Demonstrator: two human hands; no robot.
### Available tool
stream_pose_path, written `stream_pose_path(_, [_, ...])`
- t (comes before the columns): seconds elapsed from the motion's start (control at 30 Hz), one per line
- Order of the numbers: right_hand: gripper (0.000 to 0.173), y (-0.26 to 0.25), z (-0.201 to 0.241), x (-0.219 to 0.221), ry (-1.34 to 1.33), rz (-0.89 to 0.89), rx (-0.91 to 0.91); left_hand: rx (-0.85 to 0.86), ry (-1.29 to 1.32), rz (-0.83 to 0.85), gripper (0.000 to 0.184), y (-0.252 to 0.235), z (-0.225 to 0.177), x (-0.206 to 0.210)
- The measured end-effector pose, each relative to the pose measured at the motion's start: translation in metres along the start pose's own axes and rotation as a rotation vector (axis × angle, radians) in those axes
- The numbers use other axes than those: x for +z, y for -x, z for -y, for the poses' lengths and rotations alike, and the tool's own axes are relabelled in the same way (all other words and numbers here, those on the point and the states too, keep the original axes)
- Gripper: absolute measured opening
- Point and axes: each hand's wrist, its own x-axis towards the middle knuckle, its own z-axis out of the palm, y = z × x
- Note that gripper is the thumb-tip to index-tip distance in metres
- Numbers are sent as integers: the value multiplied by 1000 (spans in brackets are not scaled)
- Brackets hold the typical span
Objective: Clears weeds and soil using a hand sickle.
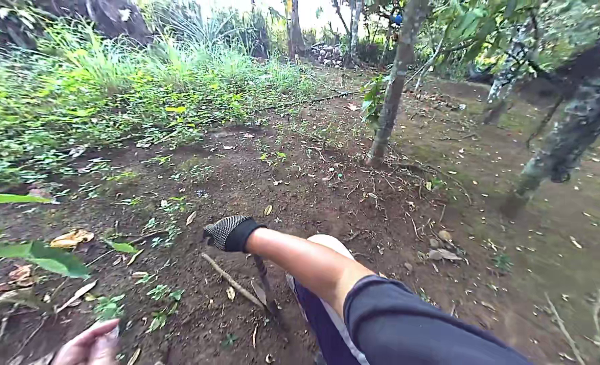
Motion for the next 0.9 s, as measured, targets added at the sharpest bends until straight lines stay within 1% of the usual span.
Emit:
stream_pose_path(0.07, [37,-17,-5,-6,3,18,-5,20,-45,74,30,7,-3,12])
stream_pose_path(0.13, [37,-29,-9,-9,-11,25,-7,31,-59,108,28,19,-8,25])
stream_pose_path(0.23, [36,-57,-17,-5,-67,-44,-15,35,-44,111,26,38,-9,32])
stream_pose_path(0.33, [37,-66,-14,-2,-155,-131,-26,56,-63,58,25,59,-7,31])
stream_pose_path(0.4, [37,-58,-13,-2,-183,-193,-65,51,-73,-13,24,69,-11,34])
stream_pose_path(0.47, [37,-47,-17,0,-161,-227,-125,9,-104,-85,24,84,-18,38])
stream_pose_path(0.53, [40,-41,-30,-1,-125,-200,-123,-38,-159,-107,25,98,-24,44])
stream_pose_path(0.57, [41,-41,-41,-2,-111,-196,-99,-55,-190,-88,25,103,-26,48])
stream_pose_path(0.7, [41,-38,-86,-2,-104,-157,6,-99,-299,84,28,106,-31,55])
stream_pose_path(0.77, [43,-39,-102,3,-47,-109,36,-121,-300,68,28,108,-32,59])
stream_pose_path(0.83, [43,-42,-108,6,11,-65,62,-145,-295,41,28,109,-33,63])
stream_pose_path(0.9, [46,-45,-110,12,84,-15,57,-159,-303,75,29,114,-34,66])
